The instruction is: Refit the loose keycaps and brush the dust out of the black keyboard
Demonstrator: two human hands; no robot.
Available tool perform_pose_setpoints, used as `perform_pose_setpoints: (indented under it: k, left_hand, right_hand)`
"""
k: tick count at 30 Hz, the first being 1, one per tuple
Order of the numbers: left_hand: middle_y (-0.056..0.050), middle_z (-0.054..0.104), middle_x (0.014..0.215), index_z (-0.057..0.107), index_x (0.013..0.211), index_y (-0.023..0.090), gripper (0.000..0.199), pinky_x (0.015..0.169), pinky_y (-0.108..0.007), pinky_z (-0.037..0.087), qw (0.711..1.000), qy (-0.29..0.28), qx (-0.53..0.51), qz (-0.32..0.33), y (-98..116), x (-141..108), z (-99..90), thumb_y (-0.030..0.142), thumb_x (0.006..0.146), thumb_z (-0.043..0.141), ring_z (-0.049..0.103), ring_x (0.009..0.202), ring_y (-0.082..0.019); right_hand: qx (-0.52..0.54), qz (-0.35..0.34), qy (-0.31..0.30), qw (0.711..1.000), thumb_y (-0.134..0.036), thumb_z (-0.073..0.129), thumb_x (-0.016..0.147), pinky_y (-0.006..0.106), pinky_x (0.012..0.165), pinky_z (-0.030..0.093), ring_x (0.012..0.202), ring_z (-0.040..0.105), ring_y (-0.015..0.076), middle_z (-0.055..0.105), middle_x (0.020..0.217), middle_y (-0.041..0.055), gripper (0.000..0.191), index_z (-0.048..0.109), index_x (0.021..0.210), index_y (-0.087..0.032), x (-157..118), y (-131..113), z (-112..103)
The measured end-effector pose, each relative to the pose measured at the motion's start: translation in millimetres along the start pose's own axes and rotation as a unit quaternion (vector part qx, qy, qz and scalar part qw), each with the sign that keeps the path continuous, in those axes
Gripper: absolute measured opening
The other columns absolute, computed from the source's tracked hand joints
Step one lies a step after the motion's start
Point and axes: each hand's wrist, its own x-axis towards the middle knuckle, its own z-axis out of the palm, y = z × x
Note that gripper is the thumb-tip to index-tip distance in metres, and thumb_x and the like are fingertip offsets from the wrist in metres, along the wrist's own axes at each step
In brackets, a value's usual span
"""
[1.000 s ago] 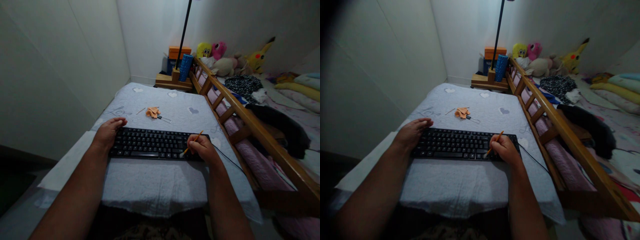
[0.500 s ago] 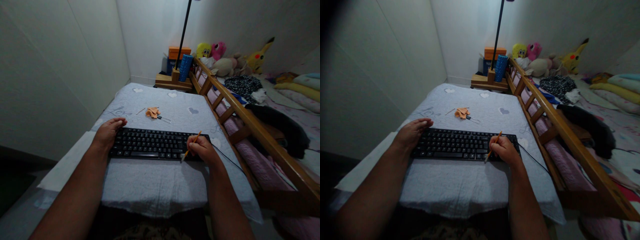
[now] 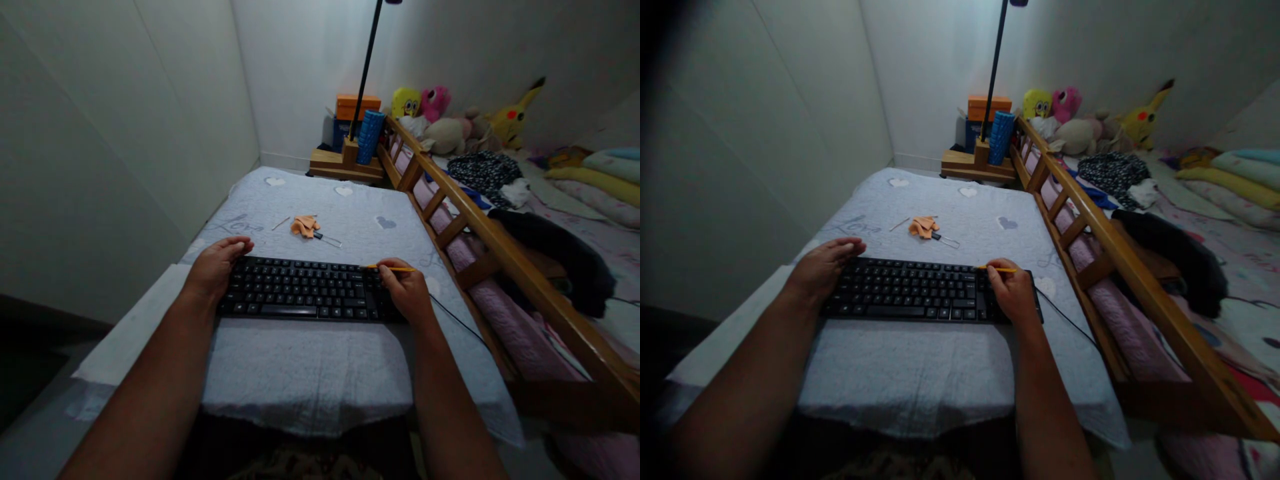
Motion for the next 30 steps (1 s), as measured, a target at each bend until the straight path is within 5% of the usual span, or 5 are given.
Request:
perform_pose_setpoints:
  k: [10, 18, 30]
  left_hand:
    - [-0.003, 0.073, 0.081, 0.072, 0.078, 0.017, 0.014, 0.083, -0.028, 0.054, 1.000, 0.001, -0.010, -0.003, 0.0, 0.0, -0.2, 0.017, 0.064, 0.071, 0.069, 0.087, -0.017]
    - [-0.003, 0.073, 0.081, 0.072, 0.078, 0.017, 0.014, 0.084, -0.028, 0.054, 1.000, -0.006, -0.005, -0.002, -0.2, 0.1, -0.6, 0.019, 0.064, 0.071, 0.069, 0.087, -0.017]
    - [-0.004, 0.073, 0.081, 0.072, 0.078, 0.018, 0.013, 0.083, -0.029, 0.055, 1.000, -0.002, -0.003, 0.003, -1.5, 1.3, -1.6, 0.018, 0.065, 0.070, 0.070, 0.089, -0.019]
  right_hand:
    - [-0.057, 0.002, 0.013, 0.998, -0.038, 0.051, 0.086, 0.029, 0.057, 0.039, 0.054, 0.056, 0.0171, 0.055, 0.054, -0.0013, 0.027, 0.065, 0.072, -0.020, -3.7, -6.6, -8.1]
    - [-0.053, -0.014, 0.026, 0.998, -0.040, 0.053, 0.090, 0.029, 0.063, 0.043, 0.067, 0.062, 0.0191, 0.067, 0.070, 0.0030, 0.028, 0.069, 0.083, -0.019, -1.2, -4.3, -4.2]
    - [-0.015, 0.020, 0.043, 0.999, -0.035, 0.051, 0.083, 0.027, 0.053, 0.037, 0.049, 0.049, 0.0149, 0.050, 0.050, -0.0027, 0.026, 0.060, 0.063, -0.021, -3.6, -7.8, -8.3]
